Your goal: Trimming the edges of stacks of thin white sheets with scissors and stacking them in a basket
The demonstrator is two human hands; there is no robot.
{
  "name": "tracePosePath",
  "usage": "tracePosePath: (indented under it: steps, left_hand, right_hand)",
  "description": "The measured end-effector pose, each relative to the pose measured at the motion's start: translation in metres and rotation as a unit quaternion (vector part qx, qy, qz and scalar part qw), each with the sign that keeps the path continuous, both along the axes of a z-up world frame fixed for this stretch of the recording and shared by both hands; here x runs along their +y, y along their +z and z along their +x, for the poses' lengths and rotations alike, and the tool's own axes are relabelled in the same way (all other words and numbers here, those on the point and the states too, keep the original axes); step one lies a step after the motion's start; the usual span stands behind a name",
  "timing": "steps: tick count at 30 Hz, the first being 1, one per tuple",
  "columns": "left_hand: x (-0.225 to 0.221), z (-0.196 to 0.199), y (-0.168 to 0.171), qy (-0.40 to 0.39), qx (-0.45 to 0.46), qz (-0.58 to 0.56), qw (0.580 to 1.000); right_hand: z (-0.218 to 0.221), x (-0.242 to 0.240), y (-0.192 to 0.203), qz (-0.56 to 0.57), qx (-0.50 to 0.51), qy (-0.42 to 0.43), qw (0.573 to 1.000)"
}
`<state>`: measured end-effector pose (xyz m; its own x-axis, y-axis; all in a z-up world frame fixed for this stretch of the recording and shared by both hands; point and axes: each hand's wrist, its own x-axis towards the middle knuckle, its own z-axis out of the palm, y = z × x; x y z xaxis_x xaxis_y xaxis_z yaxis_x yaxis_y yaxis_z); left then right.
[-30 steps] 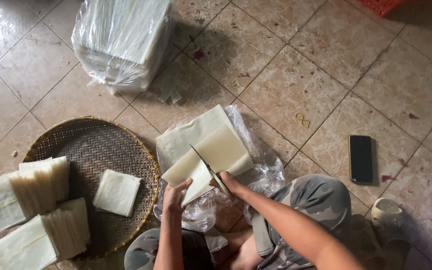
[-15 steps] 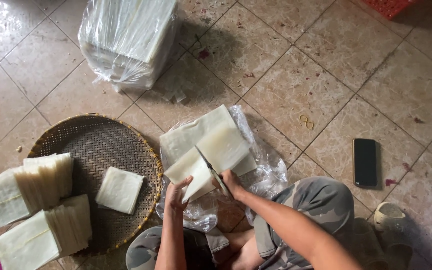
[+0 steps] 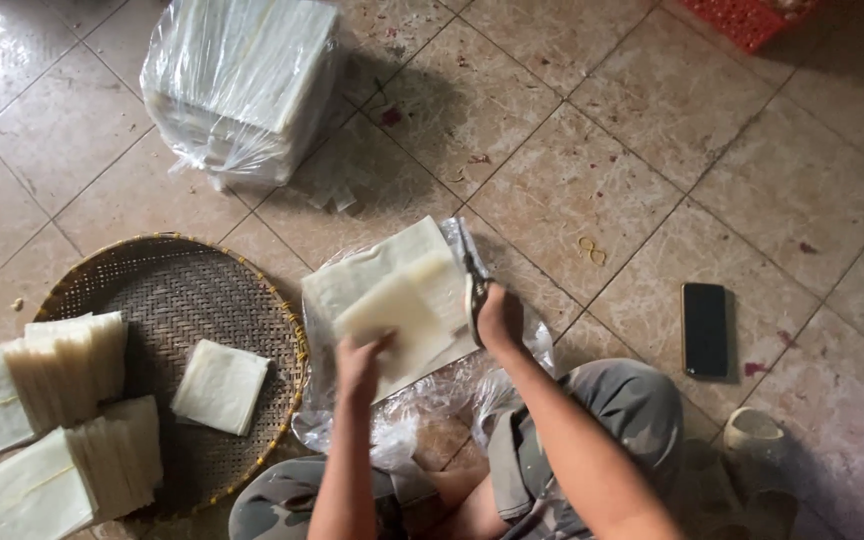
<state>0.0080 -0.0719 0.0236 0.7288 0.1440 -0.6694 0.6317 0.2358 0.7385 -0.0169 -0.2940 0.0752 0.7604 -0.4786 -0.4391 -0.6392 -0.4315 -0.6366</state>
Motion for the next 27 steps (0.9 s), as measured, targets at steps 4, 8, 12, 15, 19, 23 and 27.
tracePosePath:
  steps: [4, 8, 12, 15, 19, 23, 27]
  left_hand:
    - [-0.059, 0.011, -0.059, -0.061, -0.024, 0.115, 0.991]
    - [-0.069, 0.009, -0.078, -0.094, -0.016, 0.338, 0.936]
    - [-0.060, 0.002, -0.052, -0.114, -0.036, 0.424, 0.898]
    - [-0.041, 0.005, -0.064, -0.079, -0.002, 0.384, 0.920]
    - [-0.026, 0.012, -0.079, 0.021, -0.018, 0.247, 0.969]
    - [-0.023, 0.020, -0.075, 0.019, -0.005, 0.215, 0.976]
    - [-0.021, 0.010, -0.076, -0.019, 0.007, 0.278, 0.960]
  right_hand:
    - [0.015, 0.010, -0.057, -0.053, -0.048, 0.010, 0.997]
    - [-0.001, 0.028, -0.055, -0.037, -0.014, 0.042, 0.998]
    - [-0.007, 0.030, -0.080, -0.048, -0.111, 0.111, 0.986]
    - [-0.008, 0.029, -0.076, -0.009, -0.099, 0.112, 0.989]
    - [-0.008, 0.030, -0.066, 0.033, -0.068, 0.066, 0.995]
    - [-0.001, 0.025, -0.061, -0.062, -0.115, -0.006, 0.991]
    - [0.001, 0.022, -0.078, -0.066, -0.133, -0.010, 0.989]
